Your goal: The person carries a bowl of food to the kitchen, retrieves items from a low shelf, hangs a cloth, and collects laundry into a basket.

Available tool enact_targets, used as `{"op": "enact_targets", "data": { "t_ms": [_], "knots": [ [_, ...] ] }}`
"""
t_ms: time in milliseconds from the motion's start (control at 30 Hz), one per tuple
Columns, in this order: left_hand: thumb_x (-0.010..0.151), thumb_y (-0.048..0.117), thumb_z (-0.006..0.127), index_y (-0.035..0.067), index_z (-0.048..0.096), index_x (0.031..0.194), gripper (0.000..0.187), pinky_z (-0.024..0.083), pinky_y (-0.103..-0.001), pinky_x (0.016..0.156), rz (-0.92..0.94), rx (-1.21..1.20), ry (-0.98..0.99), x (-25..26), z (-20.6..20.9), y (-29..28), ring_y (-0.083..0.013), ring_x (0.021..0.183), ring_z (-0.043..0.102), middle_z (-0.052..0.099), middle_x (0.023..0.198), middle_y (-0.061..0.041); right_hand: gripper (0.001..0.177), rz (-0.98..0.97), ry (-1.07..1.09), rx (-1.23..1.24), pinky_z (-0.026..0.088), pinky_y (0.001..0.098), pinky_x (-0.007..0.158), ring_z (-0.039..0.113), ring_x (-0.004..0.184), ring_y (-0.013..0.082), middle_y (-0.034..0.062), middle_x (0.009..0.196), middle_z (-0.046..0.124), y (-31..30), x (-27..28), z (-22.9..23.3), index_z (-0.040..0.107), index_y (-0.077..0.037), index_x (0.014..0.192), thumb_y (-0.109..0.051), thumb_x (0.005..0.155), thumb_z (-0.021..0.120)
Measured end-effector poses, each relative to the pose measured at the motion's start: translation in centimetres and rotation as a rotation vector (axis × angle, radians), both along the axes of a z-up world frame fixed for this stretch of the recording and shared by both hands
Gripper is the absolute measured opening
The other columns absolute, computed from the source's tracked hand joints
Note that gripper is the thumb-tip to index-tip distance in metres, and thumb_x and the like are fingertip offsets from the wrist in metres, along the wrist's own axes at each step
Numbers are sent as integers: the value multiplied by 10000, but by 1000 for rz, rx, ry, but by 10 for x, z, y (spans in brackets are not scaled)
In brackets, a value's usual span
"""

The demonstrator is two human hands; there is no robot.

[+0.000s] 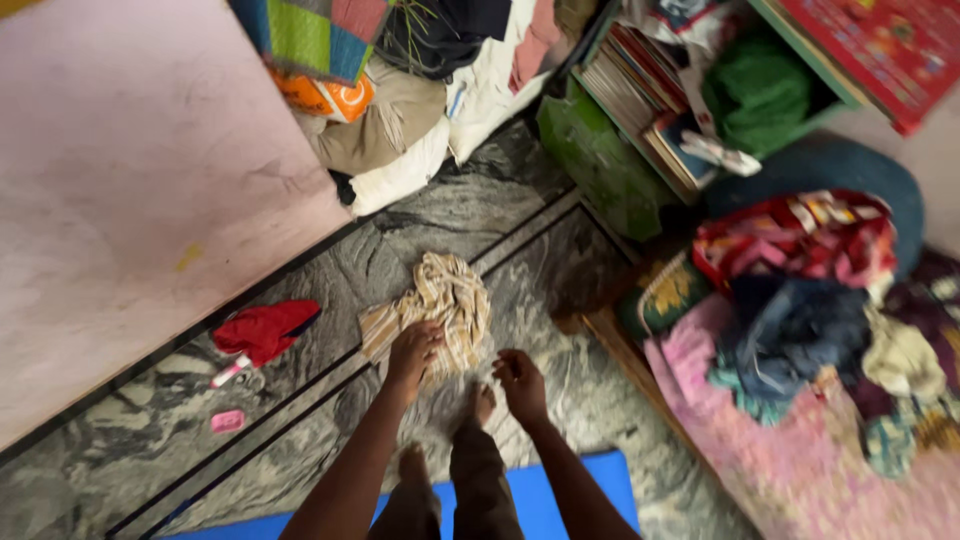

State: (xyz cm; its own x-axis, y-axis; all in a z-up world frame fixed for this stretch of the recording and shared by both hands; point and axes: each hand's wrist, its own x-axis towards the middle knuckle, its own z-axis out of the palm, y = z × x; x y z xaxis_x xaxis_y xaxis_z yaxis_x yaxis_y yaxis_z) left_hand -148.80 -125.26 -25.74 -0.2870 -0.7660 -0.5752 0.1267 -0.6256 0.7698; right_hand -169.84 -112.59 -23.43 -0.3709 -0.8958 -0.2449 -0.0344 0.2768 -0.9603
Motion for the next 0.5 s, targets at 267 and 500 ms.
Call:
{"op": "enact_targets", "data": {
  "t_ms": [267, 500],
  "knots": [
    [1011, 305, 511, 159, 570, 1398, 418, 439, -452, 1049, 128, 227, -2, -36, -112, -62, -244, 1256, 632, 671, 1361, -64, 218, 185, 275, 229, 578, 332, 741, 731, 811, 199, 109, 922, 768, -100, -40, -141, 685, -55, 1130, -150, 934, 688],
    [979, 418, 438, 248, 394, 1564, 610, 366, -476, 1122, 66, 286, 53, -70, -225, -99, -214, 1430, 485, 559, 1528, -21, 225, 262, 424, 59, 600, 371, 799, 742, 916, 279, 150, 1114, 735, -155, -60, -332, 690, -56, 1137, -154, 939, 649]
  ]
}}
